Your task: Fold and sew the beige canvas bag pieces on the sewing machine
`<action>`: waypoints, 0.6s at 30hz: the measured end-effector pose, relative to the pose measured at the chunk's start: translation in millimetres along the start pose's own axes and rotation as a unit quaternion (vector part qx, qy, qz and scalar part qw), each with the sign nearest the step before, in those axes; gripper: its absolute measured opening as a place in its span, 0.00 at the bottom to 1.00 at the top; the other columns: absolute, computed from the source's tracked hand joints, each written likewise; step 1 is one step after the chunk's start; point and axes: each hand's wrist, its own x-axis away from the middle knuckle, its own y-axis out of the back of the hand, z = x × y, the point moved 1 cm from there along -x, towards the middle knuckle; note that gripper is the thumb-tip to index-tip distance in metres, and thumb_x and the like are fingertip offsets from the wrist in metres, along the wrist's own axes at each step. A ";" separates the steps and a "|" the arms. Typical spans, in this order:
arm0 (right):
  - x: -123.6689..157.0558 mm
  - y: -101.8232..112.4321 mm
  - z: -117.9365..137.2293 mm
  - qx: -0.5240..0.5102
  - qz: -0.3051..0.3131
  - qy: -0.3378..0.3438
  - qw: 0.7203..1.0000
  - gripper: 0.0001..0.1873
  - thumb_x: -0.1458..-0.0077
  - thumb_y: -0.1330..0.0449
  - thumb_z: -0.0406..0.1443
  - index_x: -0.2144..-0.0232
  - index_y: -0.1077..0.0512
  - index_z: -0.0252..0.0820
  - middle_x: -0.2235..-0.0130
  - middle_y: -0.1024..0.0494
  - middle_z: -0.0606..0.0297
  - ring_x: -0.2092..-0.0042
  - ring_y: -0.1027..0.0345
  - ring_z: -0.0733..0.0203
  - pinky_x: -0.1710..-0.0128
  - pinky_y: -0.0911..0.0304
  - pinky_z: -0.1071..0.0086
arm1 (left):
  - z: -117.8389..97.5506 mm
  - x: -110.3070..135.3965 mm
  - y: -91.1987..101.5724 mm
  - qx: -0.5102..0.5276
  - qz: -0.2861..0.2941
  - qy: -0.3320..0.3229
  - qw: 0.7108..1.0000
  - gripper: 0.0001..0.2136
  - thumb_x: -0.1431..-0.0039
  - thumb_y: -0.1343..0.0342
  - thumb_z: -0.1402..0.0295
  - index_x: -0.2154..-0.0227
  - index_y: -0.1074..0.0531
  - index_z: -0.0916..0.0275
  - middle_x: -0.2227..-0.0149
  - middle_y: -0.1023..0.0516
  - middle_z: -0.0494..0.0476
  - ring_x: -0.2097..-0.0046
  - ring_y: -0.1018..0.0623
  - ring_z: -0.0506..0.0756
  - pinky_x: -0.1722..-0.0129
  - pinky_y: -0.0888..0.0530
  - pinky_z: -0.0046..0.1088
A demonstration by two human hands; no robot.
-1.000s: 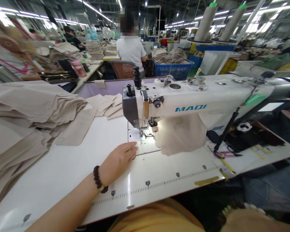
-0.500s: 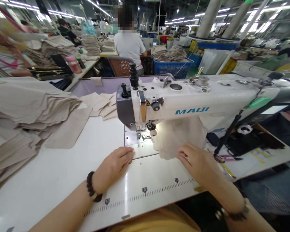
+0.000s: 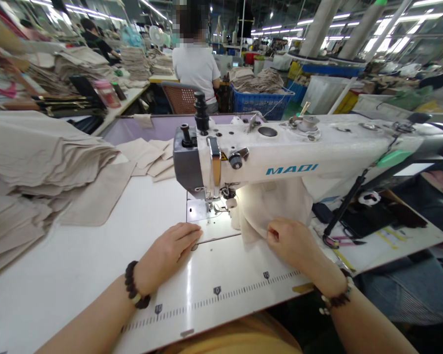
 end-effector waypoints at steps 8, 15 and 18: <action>-6.5 16.9 -29.8 -0.228 0.046 -0.016 0.972 0.09 0.53 0.51 0.33 0.80 0.33 0.39 0.81 0.33 0.71 0.77 0.39 0.66 0.78 0.48 0.75 | 3.3 -0.4 -2.7 -0.007 0.000 -0.005 1.000 0.12 0.38 0.57 0.73 0.59 0.29 0.65 0.59 0.25 0.61 0.58 0.26 0.54 0.59 0.25 0.32; 46.5 47.2 -8.0 -0.170 -0.011 0.012 0.985 0.07 0.57 0.50 0.31 0.82 0.35 0.42 0.81 0.34 0.69 0.76 0.40 0.64 0.75 0.46 0.72 | -16.7 -7.3 10.1 -0.072 0.008 -0.043 0.996 0.14 0.37 0.59 0.73 0.53 0.34 0.64 0.54 0.26 0.62 0.55 0.26 0.55 0.55 0.26 0.34; 74.4 39.1 18.8 -0.157 0.030 0.038 0.986 0.08 0.58 0.50 0.27 0.82 0.36 0.42 0.79 0.32 0.67 0.71 0.37 0.62 0.73 0.46 0.72 | -48.8 -23.7 14.6 -0.057 0.057 -0.088 0.993 0.20 0.40 0.54 0.74 0.45 0.44 0.63 0.47 0.33 0.64 0.47 0.31 0.58 0.50 0.30 0.39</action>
